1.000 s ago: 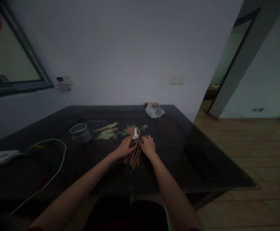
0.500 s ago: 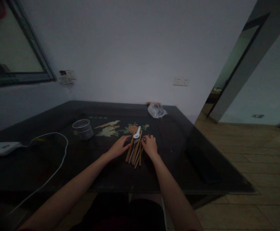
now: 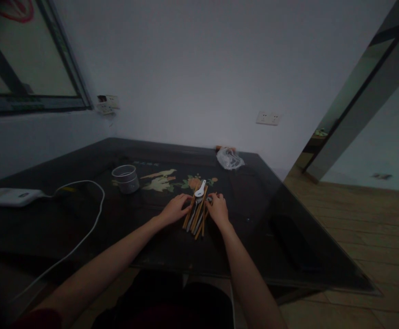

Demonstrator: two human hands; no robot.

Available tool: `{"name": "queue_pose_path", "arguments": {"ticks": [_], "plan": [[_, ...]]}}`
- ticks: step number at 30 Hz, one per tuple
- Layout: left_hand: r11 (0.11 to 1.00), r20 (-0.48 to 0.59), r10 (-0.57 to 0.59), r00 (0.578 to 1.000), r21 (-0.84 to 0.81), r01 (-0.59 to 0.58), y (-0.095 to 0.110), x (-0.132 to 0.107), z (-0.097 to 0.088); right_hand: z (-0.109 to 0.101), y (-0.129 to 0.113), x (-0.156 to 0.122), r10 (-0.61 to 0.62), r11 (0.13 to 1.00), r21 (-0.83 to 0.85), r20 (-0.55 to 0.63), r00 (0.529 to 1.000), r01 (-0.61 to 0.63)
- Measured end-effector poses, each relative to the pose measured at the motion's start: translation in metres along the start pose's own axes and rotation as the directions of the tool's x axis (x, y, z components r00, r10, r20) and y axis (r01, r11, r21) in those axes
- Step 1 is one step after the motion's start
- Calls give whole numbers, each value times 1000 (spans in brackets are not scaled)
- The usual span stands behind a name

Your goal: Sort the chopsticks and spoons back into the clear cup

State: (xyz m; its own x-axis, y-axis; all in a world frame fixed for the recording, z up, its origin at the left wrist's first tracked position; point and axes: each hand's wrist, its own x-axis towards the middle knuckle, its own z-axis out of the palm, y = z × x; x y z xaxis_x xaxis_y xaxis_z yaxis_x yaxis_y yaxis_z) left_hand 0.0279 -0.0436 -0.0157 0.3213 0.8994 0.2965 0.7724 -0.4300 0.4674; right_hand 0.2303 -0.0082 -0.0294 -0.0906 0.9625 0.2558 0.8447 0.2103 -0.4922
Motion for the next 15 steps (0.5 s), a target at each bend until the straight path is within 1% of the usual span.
{"name": "queue_pose_path", "arguments": {"ticks": [3,5,7,10,11,13,14,15], "plan": [[999,-49,13,999,-44,-15,0,1,-8,-2,0,-1,-15,1000,-1,-26,1000,15],[994,-91,1,996,-106,-11,0,3,-17,-4,0,-1,-31,1000,3,-60,998,31],[979,-130,-24,991,-203,-3,2,5,-29,-6,0,-1,-54,998,26,-106,993,57],[927,-198,-47,979,-373,-31,5,4,-55,-12,-5,-2,-97,986,119,-161,982,117],[907,-241,-56,969,-418,-52,5,2,-66,-15,-8,-2,-108,978,161,-171,979,136],[878,-367,-94,926,-469,-96,-1,-4,-88,-19,-17,-3,-129,951,258,-178,976,173],[874,-431,-116,895,-472,-114,-7,-9,-99,-20,-24,-4,-141,930,315,-175,975,191],[879,-507,-142,850,-459,-127,-15,-15,-109,-21,-31,-6,-157,903,377,-164,974,209]]}}
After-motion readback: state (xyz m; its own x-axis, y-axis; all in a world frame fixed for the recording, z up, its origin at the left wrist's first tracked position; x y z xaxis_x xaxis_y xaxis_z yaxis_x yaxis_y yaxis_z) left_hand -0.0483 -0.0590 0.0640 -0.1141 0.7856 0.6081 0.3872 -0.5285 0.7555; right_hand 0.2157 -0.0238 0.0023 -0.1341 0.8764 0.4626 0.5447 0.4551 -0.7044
